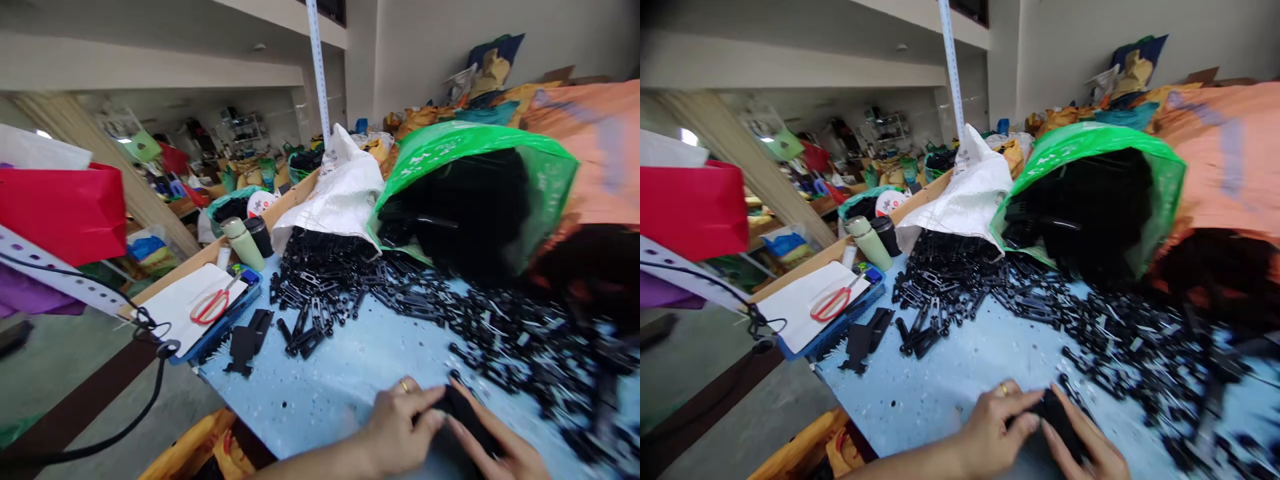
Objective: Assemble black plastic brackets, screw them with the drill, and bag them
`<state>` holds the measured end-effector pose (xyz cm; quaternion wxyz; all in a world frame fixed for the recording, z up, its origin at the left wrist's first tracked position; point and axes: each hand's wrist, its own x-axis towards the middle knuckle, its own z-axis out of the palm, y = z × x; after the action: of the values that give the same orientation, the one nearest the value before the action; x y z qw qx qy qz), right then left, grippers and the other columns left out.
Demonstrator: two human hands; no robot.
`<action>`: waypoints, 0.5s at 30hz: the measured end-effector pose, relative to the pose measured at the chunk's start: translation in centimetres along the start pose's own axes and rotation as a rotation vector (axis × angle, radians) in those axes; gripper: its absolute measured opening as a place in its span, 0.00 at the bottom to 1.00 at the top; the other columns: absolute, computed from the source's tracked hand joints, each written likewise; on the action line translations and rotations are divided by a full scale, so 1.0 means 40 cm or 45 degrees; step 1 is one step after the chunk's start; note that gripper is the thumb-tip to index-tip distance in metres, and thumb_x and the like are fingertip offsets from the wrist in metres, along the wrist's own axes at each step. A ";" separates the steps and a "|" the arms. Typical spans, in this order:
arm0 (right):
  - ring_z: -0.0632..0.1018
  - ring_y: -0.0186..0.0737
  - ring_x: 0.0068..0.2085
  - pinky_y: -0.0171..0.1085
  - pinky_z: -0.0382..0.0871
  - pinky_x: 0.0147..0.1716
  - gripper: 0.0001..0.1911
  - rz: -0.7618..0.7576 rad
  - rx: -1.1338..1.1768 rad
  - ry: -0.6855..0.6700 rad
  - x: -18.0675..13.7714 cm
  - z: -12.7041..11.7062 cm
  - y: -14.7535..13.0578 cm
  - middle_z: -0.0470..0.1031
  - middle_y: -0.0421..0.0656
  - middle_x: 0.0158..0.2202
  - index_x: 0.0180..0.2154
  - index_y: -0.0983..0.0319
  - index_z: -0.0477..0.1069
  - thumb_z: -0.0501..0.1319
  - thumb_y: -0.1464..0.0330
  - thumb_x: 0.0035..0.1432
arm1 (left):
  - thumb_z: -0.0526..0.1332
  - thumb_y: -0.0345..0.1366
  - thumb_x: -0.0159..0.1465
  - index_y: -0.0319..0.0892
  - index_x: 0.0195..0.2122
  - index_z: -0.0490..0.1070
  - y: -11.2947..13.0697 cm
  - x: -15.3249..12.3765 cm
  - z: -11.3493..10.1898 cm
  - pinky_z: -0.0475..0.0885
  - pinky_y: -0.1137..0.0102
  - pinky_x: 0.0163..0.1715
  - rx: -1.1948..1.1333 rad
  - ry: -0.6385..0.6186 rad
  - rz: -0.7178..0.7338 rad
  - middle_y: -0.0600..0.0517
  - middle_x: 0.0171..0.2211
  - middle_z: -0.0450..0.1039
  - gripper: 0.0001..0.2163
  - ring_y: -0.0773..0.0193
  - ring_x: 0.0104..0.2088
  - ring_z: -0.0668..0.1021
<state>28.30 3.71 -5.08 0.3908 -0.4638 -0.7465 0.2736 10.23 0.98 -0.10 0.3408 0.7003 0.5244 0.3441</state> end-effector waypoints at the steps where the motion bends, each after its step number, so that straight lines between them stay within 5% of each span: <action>1: 0.74 0.45 0.49 0.38 0.70 0.48 0.23 -0.010 0.004 -0.011 0.001 -0.006 -0.026 0.71 0.44 0.50 0.51 0.60 0.69 0.57 0.59 0.55 | 0.51 0.37 0.63 0.43 0.54 0.65 0.015 -0.010 -0.007 0.70 0.68 0.38 -0.001 0.038 0.000 0.47 0.34 0.70 0.18 0.63 0.36 0.72; 8: 0.73 0.43 0.48 0.42 0.69 0.47 0.23 -0.159 -0.058 -0.110 -0.011 -0.041 -0.181 0.71 0.47 0.48 0.57 0.59 0.61 0.54 0.62 0.60 | 0.50 0.36 0.65 0.43 0.54 0.65 0.061 -0.090 -0.028 0.69 0.68 0.38 -0.072 0.170 0.105 0.48 0.35 0.68 0.17 0.64 0.35 0.71; 15: 0.73 0.43 0.47 0.40 0.69 0.47 0.23 -0.151 0.011 0.076 -0.073 0.002 -0.282 0.71 0.49 0.47 0.58 0.60 0.59 0.50 0.64 0.63 | 0.49 0.33 0.66 0.39 0.53 0.66 0.105 -0.156 0.007 0.69 0.69 0.40 -0.227 0.554 0.129 0.45 0.38 0.68 0.16 0.64 0.39 0.72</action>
<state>23.61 -3.67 2.62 0.4305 -0.4248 -0.7595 0.2393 11.23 -6.03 2.50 0.2625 0.6023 0.5172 0.5485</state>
